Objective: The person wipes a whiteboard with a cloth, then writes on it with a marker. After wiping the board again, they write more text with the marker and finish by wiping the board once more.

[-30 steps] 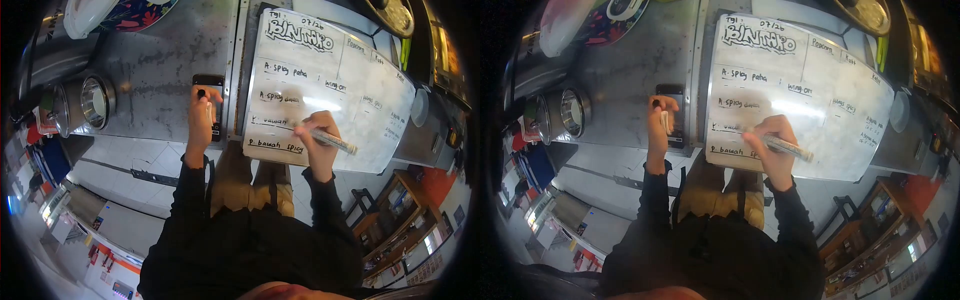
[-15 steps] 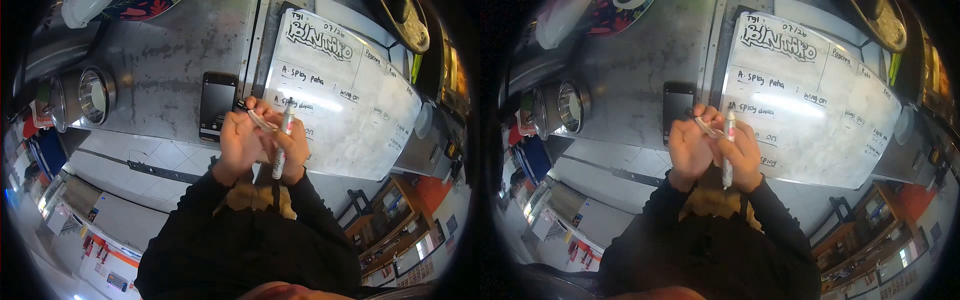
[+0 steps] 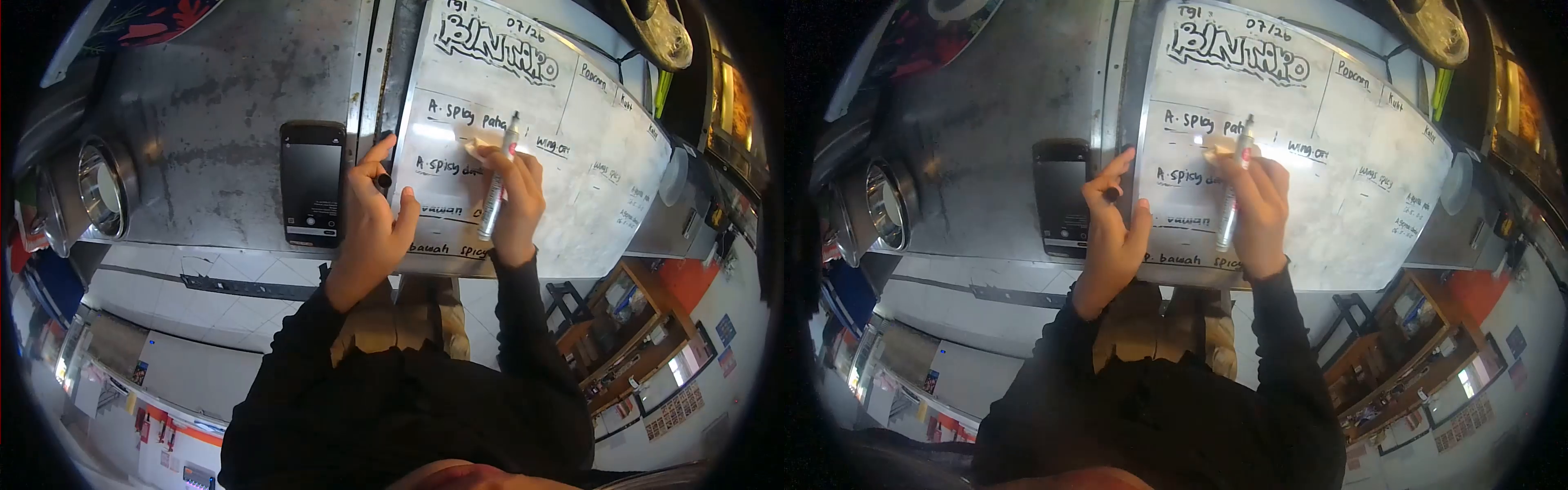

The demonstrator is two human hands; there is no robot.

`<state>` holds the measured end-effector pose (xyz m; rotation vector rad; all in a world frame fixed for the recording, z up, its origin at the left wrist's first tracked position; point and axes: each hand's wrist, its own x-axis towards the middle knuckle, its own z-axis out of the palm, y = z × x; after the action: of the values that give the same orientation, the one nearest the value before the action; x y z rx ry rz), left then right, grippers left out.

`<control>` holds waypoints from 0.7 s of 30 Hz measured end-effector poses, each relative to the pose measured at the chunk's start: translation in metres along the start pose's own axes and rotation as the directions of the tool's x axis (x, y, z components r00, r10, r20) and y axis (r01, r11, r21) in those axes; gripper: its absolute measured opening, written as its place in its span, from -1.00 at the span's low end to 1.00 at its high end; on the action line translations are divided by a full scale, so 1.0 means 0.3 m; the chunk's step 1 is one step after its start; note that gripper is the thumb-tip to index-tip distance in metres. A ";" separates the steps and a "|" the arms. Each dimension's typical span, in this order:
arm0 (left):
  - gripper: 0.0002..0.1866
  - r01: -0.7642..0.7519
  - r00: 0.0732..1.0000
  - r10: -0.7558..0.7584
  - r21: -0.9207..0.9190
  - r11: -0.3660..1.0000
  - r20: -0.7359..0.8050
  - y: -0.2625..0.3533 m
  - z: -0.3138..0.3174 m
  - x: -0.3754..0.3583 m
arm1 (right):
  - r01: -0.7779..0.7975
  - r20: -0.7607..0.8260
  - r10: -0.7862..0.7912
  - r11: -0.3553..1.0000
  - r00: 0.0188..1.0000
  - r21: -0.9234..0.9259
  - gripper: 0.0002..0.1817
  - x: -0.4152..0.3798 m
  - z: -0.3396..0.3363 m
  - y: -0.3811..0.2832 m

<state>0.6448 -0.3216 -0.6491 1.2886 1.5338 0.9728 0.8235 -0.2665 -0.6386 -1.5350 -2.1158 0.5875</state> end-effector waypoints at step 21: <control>-0.67 -0.054 0.995 0.063 0.116 0.992 -0.074 0.000 -0.009 0.021 | -0.023 0.028 0.024 0.999 0.999 -0.026 -0.55 0.054 0.079 -0.097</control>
<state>0.6419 -0.3154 -0.6492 1.3968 1.6398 0.9946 0.7831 -0.2611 -0.6387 -1.5759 -2.1370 0.5959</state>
